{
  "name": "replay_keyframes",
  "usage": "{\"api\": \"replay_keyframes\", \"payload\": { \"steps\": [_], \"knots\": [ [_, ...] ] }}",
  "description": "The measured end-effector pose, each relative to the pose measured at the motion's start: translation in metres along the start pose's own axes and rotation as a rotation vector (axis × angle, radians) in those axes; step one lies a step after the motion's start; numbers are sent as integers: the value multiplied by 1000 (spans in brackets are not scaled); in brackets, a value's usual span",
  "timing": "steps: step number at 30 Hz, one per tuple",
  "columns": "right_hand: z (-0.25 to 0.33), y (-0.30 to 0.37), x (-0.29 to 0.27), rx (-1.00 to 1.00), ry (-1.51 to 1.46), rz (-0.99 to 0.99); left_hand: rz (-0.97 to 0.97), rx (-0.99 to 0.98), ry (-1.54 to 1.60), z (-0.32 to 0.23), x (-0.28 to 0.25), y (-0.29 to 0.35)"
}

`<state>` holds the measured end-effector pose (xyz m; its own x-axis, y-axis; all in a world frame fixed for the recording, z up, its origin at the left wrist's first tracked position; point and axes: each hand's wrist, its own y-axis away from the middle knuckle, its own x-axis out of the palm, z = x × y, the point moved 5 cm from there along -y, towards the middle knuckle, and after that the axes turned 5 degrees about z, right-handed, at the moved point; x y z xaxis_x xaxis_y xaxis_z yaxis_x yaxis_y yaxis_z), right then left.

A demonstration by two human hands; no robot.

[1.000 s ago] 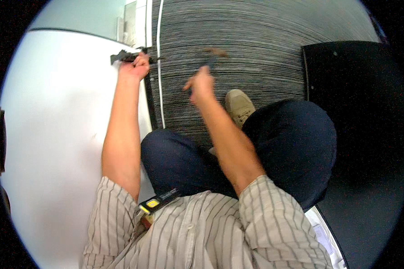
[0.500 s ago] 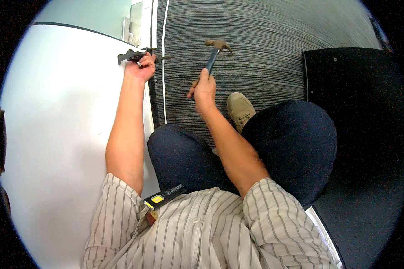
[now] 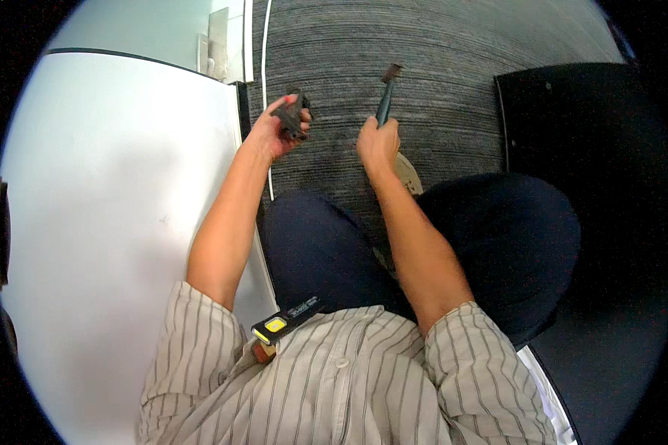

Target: The person installs a white cable raceway along the base of a wall using a hammer and a nail gun. They move a standing fan and a small refrigerator to access the wall, cut the raceway with scissors, and secure it in place.

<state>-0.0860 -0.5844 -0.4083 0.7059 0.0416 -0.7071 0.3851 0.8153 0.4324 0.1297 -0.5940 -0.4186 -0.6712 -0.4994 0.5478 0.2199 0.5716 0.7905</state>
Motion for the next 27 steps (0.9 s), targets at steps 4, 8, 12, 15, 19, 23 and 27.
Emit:
{"api": "replay_keyframes", "payload": {
  "steps": [4, 8, 12, 15, 19, 23, 27],
  "knots": [
    [25, 21, -48, -141, 309, 74, 81, -215, -122, 42, -3, -9],
    [52, 4, -82, -231, 756, 256, 14, -130, -210, 59, 18, 4],
    [55, -13, -96, -303, 984, 344, 92, -85, -55, 65, 51, 26],
    [27, -47, -88, -375, 1091, 379, 118, -17, -96, 57, 56, 27],
    [51, -41, -71, -484, 1168, 404, 125, 202, -57, 21, 34, 21],
    [49, -44, -41, -520, 1218, 385, 99, 495, -287, -6, 30, 76],
    [34, -41, -38, -533, 1101, 397, 66, 658, -488, -9, 50, 163]
  ]
}}
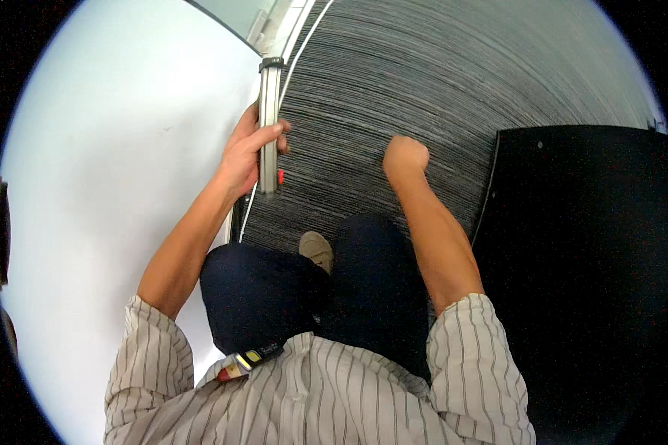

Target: The person installs a white cable raceway along the base of a wall using a hammer and a nail gun. They move a standing fan and a small refrigerator to access the wall, cut the raceway with scissors, and secure it in place.

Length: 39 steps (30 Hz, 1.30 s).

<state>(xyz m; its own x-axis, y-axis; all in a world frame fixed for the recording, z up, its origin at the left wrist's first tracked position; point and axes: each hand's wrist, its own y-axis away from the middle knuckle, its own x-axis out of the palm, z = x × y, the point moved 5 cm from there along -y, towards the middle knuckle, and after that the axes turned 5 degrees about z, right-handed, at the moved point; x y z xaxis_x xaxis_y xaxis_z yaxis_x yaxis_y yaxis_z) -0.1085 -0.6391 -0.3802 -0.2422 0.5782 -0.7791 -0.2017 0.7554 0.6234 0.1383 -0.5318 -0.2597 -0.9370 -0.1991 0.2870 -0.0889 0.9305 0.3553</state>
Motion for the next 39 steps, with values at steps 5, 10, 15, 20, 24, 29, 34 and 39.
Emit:
{"api": "replay_keyframes", "payload": {
  "steps": [5, 10, 15, 20, 24, 29, 34, 39],
  "knots": [
    [12, -21, -22, -157, 120, 37, 41, -178, 96, -26, 16, 56],
    [28, -25, -40, -98, 152, 77, -65, -250, 265, -57, 14, 118],
    [32, -31, -55, -277, 295, 92, -85, -238, 798, -44, -12, 147],
    [35, -61, -51, -203, 340, 88, -335, -351, 404, -29, -36, 142],
    [43, -44, -64, -272, 287, 80, -358, -352, 435, -23, -51, 147],
    [41, -49, -67, -250, 365, 100, -347, -328, 638, -26, -52, 145],
    [46, -41, -71, -229, 401, 125, -233, -267, 620, -31, -43, 142],
    [39, -34, -76, -262, 353, 133, -108, -172, 498, -37, -33, 134]
  ]
}}
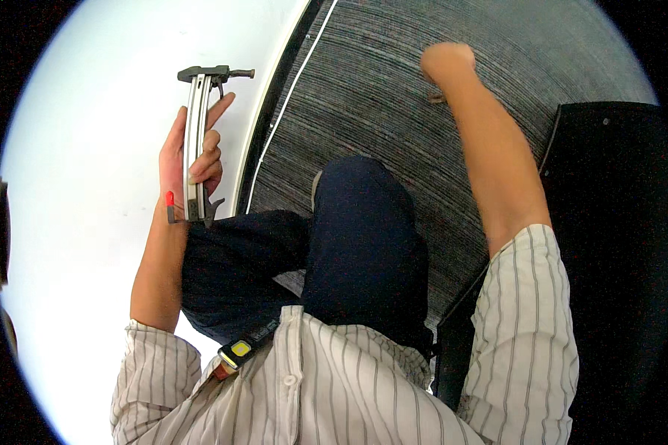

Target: The person installs a white cable raceway along the base of a wall using a hammer and a nail gun. They move a standing fan and a small refrigerator to access the wall, cut the raceway with scissors, and secure it in place.

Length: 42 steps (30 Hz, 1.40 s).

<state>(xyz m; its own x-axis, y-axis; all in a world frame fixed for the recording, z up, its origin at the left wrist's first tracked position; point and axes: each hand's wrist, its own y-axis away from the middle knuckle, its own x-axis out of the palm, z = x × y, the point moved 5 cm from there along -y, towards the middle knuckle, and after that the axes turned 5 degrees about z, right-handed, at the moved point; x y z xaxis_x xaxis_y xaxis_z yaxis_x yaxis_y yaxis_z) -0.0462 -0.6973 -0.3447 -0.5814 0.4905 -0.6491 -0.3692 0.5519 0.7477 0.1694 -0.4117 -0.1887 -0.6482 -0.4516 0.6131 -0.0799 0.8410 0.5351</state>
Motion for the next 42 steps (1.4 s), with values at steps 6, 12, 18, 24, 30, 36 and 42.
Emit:
{"api": "replay_keyframes", "payload": {
  "steps": [6, 12, 18, 24, 30, 36, 42],
  "knots": [
    [7, 0, 4, 18, -43, 68, 126, 43, 237, -11, 19, 14],
    [5, -17, 22, 61, -71, 63, 100, 84, 376, -11, 23, 11],
    [3, -15, 34, 13, 16, 30, -174, 6, 209, -3, 15, 7],
    [-4, 3, 16, 43, -19, -3, -434, -368, 275, 53, -39, -32],
    [-25, 0, 22, 85, -53, -14, -522, -163, 720, 131, -98, -132],
    [-43, -16, 48, 128, -88, -199, -251, -51, 782, 128, -160, -171],
    [-39, -8, 35, 169, -82, -208, -371, 47, 606, 95, -191, -175]
  ]
}}
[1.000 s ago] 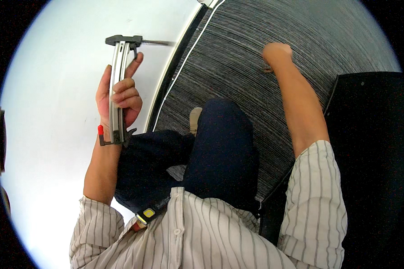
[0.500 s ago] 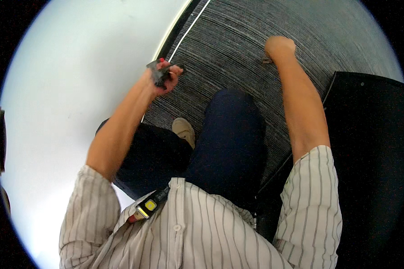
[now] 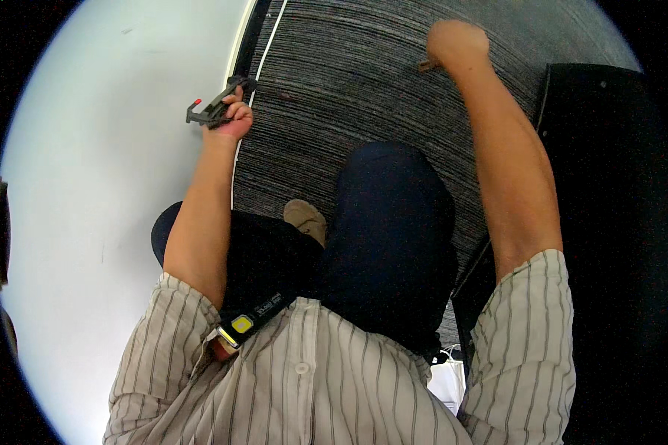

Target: The person installs a white cable raceway along the base of a wall using a hammer and a nail gun. They move a standing fan and a small refrigerator to access the wall, cut the raceway with scissors, and secure it in place.

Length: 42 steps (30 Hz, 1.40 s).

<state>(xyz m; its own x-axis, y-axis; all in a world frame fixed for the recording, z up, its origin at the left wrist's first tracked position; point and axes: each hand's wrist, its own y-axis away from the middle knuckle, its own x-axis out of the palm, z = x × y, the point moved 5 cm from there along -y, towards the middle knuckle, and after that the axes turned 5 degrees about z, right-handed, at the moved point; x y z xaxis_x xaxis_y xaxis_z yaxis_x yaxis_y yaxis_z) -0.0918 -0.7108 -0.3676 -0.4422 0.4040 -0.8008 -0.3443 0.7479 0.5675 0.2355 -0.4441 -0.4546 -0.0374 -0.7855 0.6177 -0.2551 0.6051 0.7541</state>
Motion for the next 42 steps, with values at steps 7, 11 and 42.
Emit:
{"api": "replay_keyframes", "payload": {
  "steps": [7, 11, 42],
  "knots": [
    [7, -9, 5, -23, 6, -62, -96, -7, 53, -19, -10, -5],
    [5, -8, 4, -58, -24, -126, -98, -17, 78, -24, -8, -11],
    [0, 25, 79, 113, -285, 27, -66, -284, -13, -44, 46, -16]
  ]
}}
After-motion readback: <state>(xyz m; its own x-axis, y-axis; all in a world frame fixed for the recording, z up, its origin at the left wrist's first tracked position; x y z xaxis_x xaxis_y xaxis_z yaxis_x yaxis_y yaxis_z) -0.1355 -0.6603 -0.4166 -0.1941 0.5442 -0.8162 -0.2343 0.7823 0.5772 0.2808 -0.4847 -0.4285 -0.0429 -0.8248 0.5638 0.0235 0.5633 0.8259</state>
